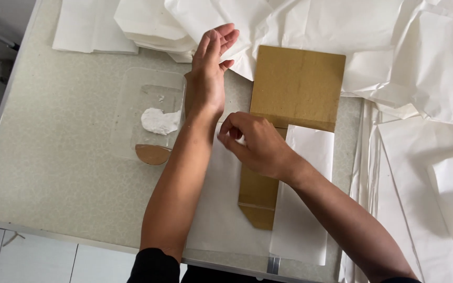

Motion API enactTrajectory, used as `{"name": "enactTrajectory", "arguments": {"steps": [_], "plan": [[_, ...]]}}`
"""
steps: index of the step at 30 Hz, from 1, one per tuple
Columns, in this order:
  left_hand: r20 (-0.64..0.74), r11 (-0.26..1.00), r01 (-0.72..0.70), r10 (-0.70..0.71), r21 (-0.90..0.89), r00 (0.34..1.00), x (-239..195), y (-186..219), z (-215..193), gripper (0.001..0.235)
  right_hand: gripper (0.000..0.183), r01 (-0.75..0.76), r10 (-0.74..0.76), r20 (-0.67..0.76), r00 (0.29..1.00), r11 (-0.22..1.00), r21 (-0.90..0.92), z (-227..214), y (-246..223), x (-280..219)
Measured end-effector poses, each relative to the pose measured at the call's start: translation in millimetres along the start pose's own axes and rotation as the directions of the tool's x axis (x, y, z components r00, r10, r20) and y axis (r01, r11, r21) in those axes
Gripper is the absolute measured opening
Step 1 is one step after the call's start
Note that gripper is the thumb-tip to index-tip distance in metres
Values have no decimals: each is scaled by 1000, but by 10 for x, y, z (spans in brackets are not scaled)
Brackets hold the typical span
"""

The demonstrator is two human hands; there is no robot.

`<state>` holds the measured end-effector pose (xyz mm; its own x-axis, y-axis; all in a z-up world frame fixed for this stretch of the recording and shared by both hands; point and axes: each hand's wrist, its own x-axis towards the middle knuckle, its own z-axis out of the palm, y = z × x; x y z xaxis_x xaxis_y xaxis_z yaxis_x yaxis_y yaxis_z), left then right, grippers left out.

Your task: Folding and gluing white paper around a template to create a paper bag

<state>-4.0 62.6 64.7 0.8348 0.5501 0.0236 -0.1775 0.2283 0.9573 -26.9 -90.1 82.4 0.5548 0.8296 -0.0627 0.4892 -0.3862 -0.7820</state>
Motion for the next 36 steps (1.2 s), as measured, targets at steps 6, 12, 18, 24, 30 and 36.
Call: {"name": "enactTrajectory", "arguments": {"steps": [6,12,18,24,30,36], "plan": [[-34,990,37,-42,-136,999,129,-62,-101,45,73,-3,47,88,995,897,-441,237,233,151],[-26,973,222,-224,-63,974,139,47,-123,53,66,-39,136,253,958,934,-355,148,254,316],[97,965,237,-248,112,964,162,74,-199,40,36,4,161,347,924,903,-430,-11,327,315],[623,964,-2,-170,265,764,139,-9,-309,21,22,-20,132,368,920,956,-293,-447,17,138],[785,904,9,-377,428,492,-40,-74,-245,42,13,-2,23,238,971,996,-87,-841,28,-106],[702,760,15,-607,649,371,-158,44,-58,39,8,-21,26,47,999,995,-98,-1020,243,-388]]}}
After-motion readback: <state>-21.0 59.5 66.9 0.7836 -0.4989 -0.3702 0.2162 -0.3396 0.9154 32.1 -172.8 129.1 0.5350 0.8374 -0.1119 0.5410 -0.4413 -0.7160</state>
